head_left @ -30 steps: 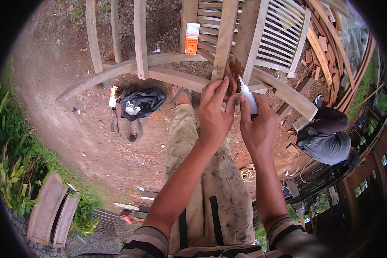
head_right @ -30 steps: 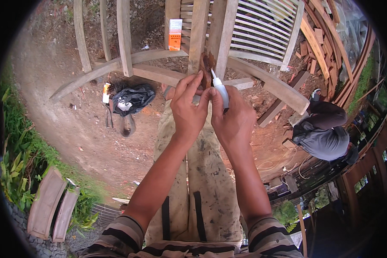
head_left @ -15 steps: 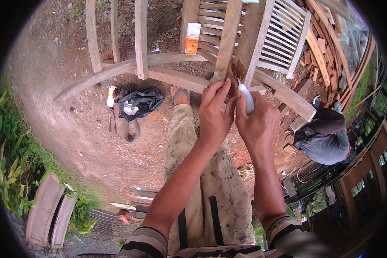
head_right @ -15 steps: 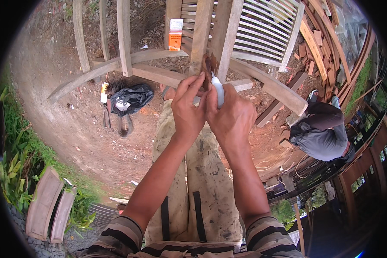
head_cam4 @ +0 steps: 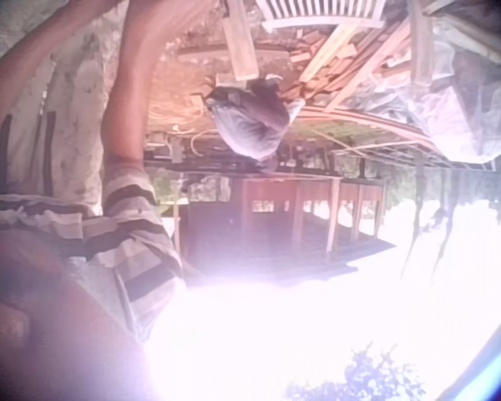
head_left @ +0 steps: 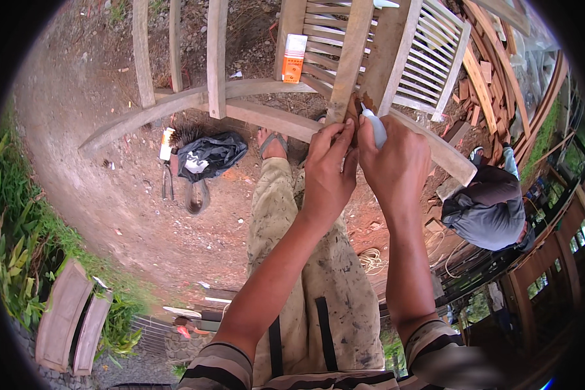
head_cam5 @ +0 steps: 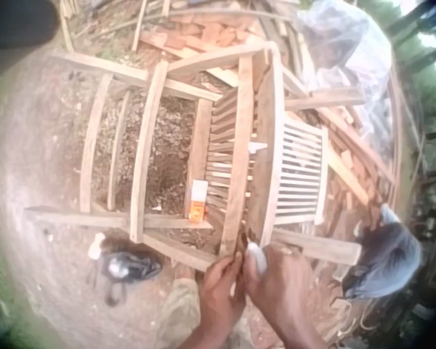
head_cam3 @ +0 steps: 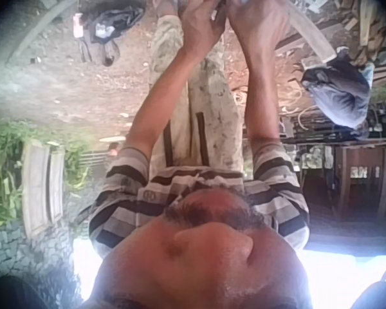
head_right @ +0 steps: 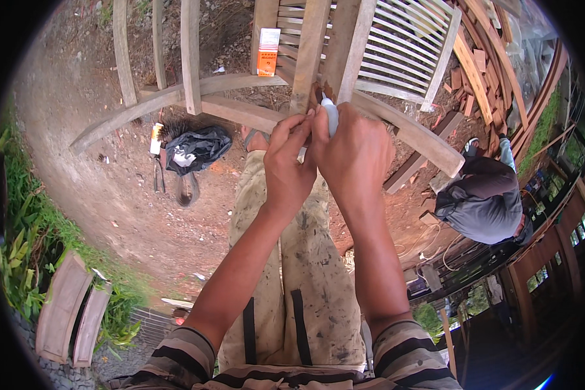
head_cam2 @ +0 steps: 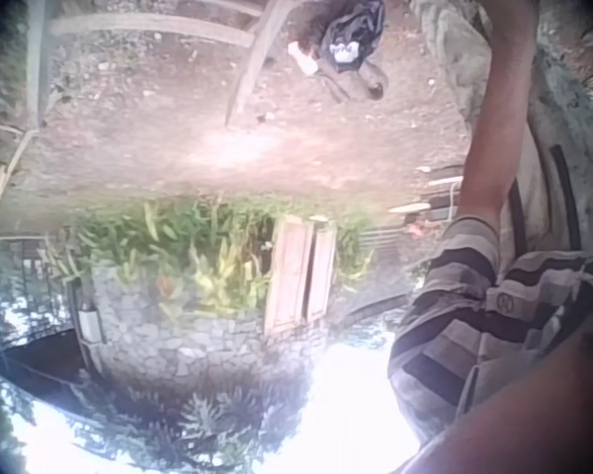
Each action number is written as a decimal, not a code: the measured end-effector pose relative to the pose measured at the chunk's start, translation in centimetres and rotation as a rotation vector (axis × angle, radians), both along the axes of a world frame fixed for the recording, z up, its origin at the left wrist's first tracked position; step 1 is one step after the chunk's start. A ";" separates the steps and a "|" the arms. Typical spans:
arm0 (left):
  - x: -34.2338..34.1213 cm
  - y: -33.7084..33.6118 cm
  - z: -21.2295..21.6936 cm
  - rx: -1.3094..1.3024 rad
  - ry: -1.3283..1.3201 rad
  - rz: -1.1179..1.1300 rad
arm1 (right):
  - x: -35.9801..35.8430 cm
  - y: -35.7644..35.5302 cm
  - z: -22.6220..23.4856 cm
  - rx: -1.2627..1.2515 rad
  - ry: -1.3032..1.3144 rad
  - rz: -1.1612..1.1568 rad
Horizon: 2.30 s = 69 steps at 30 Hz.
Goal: The person applies glue to the joints of a wooden chair frame and attaches wooden slats to the seat. They then use a sanding block to smooth the edges of the slats and frame.
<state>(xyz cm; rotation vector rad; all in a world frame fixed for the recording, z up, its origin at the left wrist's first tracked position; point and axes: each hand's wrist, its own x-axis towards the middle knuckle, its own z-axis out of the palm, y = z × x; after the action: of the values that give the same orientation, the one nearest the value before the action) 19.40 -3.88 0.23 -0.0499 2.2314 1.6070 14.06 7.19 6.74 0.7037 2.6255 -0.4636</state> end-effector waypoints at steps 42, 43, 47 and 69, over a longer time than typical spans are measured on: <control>-0.1 -0.1 -0.3 -0.004 0.042 0.013 | 1.2 -0.1 0.8 0.015 -0.019 0.035; -0.2 -0.1 -0.3 0.003 0.036 0.015 | 1.3 -0.1 0.8 0.029 -0.044 0.045; -0.2 0.0 0.0 0.010 0.036 0.015 | 2.5 0.0 1.1 -0.040 0.109 -0.082; -0.7 0.0 0.2 -0.039 0.021 -0.010 | 6.8 -0.4 0.8 -0.267 0.207 -0.278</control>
<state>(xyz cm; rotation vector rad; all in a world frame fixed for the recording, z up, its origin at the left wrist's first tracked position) 18.70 -3.88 0.40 -0.0332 2.2756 1.5654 20.84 6.80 7.53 0.9789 2.5871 -0.9960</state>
